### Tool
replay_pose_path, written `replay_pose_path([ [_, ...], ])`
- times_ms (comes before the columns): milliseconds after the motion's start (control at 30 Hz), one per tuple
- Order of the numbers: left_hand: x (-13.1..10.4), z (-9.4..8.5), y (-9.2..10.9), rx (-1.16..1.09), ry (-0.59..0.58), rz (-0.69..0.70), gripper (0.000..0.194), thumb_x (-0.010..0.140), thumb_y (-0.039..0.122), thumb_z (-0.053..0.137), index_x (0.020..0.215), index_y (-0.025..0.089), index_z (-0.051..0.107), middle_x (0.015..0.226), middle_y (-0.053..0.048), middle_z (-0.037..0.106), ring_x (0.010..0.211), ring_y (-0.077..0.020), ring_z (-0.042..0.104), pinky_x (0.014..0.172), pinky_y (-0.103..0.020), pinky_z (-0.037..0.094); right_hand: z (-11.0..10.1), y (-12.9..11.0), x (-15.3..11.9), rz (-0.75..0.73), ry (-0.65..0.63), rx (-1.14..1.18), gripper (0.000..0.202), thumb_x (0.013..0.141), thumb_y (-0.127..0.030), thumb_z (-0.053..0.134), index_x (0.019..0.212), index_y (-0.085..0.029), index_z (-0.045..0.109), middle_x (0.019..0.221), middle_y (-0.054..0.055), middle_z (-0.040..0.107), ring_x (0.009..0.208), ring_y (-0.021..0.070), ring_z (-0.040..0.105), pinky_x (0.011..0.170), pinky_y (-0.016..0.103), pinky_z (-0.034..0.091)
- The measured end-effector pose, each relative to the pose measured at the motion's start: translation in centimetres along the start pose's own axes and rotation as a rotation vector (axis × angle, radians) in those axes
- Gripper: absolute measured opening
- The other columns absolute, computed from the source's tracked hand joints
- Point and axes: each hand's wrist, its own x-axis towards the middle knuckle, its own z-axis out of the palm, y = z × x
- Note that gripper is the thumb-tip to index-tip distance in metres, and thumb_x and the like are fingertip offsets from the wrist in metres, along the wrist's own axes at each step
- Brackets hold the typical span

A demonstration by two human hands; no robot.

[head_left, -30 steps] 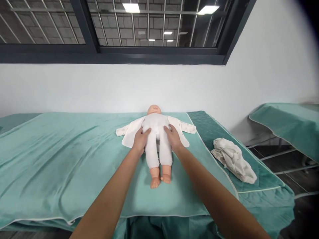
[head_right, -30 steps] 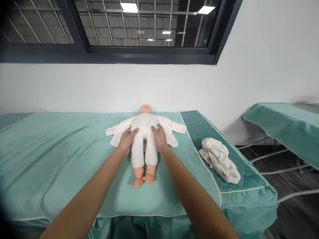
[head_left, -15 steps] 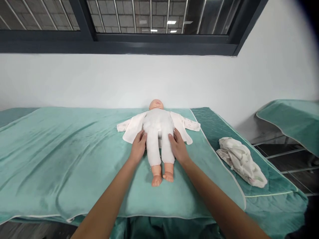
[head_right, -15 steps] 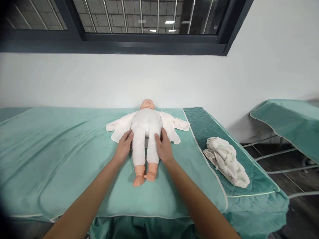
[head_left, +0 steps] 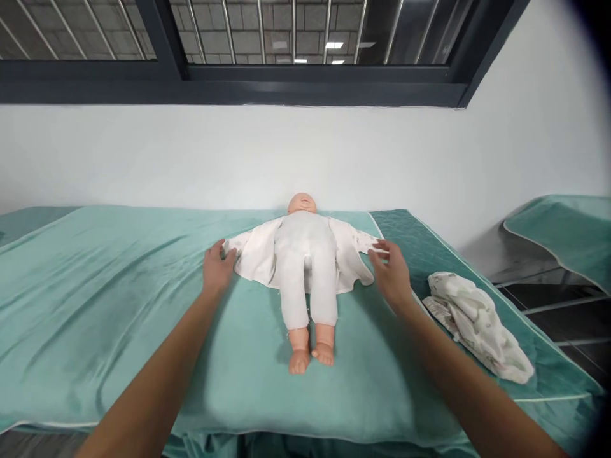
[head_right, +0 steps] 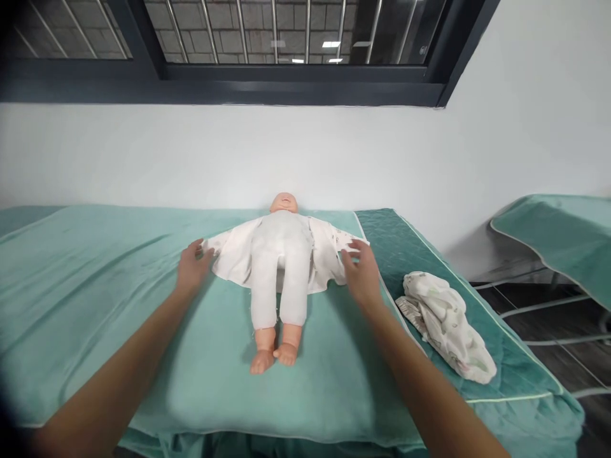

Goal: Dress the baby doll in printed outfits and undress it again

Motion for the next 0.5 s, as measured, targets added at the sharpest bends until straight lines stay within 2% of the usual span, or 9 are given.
replay_pose_path([
  [33, 0.9, 0.1, -0.4, 0.061, -0.046, 0.018, 0.058, 0.083, 0.040, 0.059, 0.137, 0.020, 0.054, 0.137, -0.016, 0.054, 0.125, -0.0317, 0.052, 0.108, -0.045, 0.040, 0.0, 1.2, 1.9, 0.057, 0.077, -0.127, 0.050, 0.087, -0.043, 0.052, 0.129, -0.017, 0.051, 0.129, 0.015, 0.061, 0.110, 0.0262, 0.061, 0.092, 0.040, 0.049],
  [100, 2.1, 0.3, -0.7, 0.162, -0.146, 0.072, 0.057, 0.081, 0.039, 0.062, 0.137, 0.027, 0.056, 0.140, -0.012, 0.053, 0.129, -0.0354, 0.049, 0.108, -0.049, 0.038, 0.4, 3.4, 5.1, 0.128, 0.134, -0.215, 0.057, 0.083, -0.037, 0.055, 0.131, -0.008, 0.050, 0.135, 0.023, 0.054, 0.124, 0.0325, 0.051, 0.104, 0.048, 0.039],
  [200, 3.0, 0.7, -0.5, 0.302, -0.214, 0.103, 0.052, 0.086, 0.042, 0.055, 0.137, 0.034, 0.056, 0.138, -0.009, 0.055, 0.128, -0.0350, 0.049, 0.102, -0.048, 0.044, 1.2, 6.0, 7.9, 0.181, 0.106, -0.280, 0.058, 0.081, -0.038, 0.057, 0.128, -0.005, 0.054, 0.129, 0.027, 0.057, 0.122, 0.0366, 0.051, 0.104, 0.052, 0.037],
  [300, 3.6, 1.1, -0.6, 0.320, -0.154, 0.083, 0.046, 0.088, 0.043, 0.053, 0.132, 0.035, 0.060, 0.130, -0.008, 0.058, 0.122, -0.0328, 0.053, 0.097, -0.044, 0.047, 1.5, 7.7, 8.8, 0.152, 0.006, -0.319, 0.045, 0.081, -0.039, 0.058, 0.119, -0.015, 0.064, 0.120, 0.018, 0.064, 0.113, 0.0327, 0.057, 0.099, 0.048, 0.041],
  [400, 3.9, 1.5, -1.0, 0.266, -0.054, 0.089, 0.043, 0.087, 0.039, 0.055, 0.129, 0.033, 0.063, 0.124, -0.006, 0.059, 0.112, -0.0272, 0.059, 0.096, -0.039, 0.049, 1.1, 8.6, 9.0, 0.107, -0.064, -0.347, 0.043, 0.081, -0.036, 0.058, 0.122, -0.022, 0.065, 0.119, 0.012, 0.066, 0.111, 0.0297, 0.058, 0.098, 0.046, 0.042],
  [500, 3.8, 1.7, -1.1, 0.227, 0.026, 0.124, 0.043, 0.088, 0.034, 0.054, 0.131, 0.031, 0.062, 0.123, -0.006, 0.058, 0.108, -0.0236, 0.060, 0.095, -0.035, 0.049, 0.8, 8.8, 9.1, 0.044, -0.101, -0.447, 0.049, 0.081, -0.039, 0.060, 0.128, -0.027, 0.062, 0.129, 0.011, 0.062, 0.119, 0.0348, 0.053, 0.099, 0.053, 0.040],
])
